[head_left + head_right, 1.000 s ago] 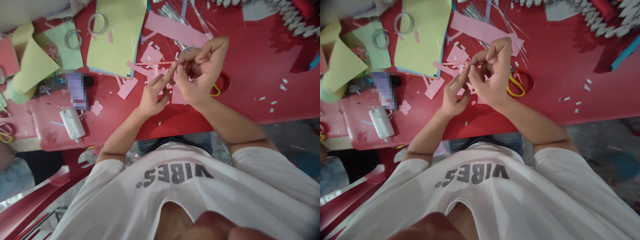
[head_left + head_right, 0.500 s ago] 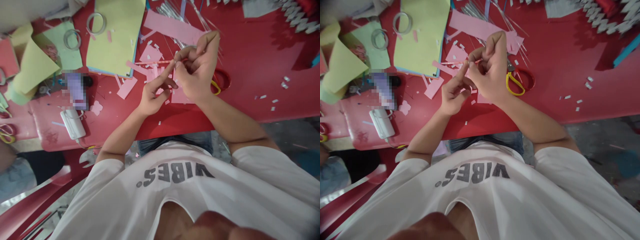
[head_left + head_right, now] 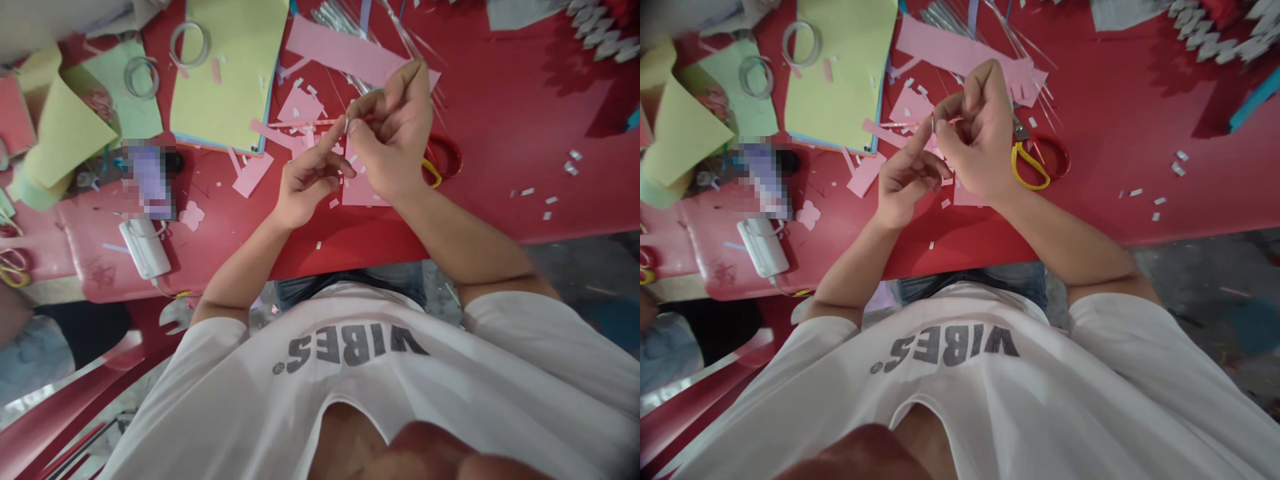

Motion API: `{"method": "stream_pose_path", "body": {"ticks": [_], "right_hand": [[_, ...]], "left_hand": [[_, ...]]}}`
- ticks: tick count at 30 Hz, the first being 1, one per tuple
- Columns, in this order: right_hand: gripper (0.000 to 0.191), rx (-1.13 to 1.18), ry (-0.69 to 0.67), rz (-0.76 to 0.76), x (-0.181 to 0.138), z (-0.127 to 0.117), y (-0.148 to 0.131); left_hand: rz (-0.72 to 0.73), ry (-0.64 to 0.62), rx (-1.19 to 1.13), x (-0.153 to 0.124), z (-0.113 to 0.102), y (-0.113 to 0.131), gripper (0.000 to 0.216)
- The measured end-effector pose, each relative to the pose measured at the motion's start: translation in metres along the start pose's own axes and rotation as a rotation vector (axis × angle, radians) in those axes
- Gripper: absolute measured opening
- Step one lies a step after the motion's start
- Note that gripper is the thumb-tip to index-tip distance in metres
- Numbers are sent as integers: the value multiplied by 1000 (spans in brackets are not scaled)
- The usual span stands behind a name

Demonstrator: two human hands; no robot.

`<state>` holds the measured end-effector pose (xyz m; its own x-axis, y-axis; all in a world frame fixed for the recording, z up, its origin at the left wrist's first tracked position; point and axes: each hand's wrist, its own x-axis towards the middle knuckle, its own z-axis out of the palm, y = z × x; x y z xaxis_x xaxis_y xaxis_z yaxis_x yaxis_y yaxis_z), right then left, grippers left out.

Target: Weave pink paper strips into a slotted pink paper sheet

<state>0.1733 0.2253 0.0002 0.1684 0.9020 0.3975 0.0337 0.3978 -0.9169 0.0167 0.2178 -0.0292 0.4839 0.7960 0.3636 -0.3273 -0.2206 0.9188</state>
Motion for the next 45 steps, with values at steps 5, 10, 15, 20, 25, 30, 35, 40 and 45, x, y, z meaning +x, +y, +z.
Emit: {"method": "stream_pose_path", "body": {"ticks": [5,10,15,20,25,30,35,40,45], "right_hand": [[31,-36,-34,-86,-7,0,-18],[30,-14,-7,-206,-4,4,-14],[32,-7,-50,-226,0,4,-7],[29,-40,-32,-252,12,-3,1],[22,-114,249,-314,40,-27,20],[47,-390,103,-262,42,-47,12],[54,-524,-49,-314,25,-34,-8],[16,-553,-257,-234,13,-24,-13],[16,-592,-300,-234,9,-25,-10]], "left_hand": [[-25,10,6,0,-1,5,65],[-57,21,23,0,0,7,64],[-87,92,-72,1,-1,8,60],[-156,167,-167,4,-7,21,54],[-174,182,-321,6,-8,34,48],[-235,169,-386,5,-12,30,50],[-278,160,-305,4,-18,22,51],[-250,119,-242,4,-17,21,49],[-219,123,-171,5,-16,16,49]]}}
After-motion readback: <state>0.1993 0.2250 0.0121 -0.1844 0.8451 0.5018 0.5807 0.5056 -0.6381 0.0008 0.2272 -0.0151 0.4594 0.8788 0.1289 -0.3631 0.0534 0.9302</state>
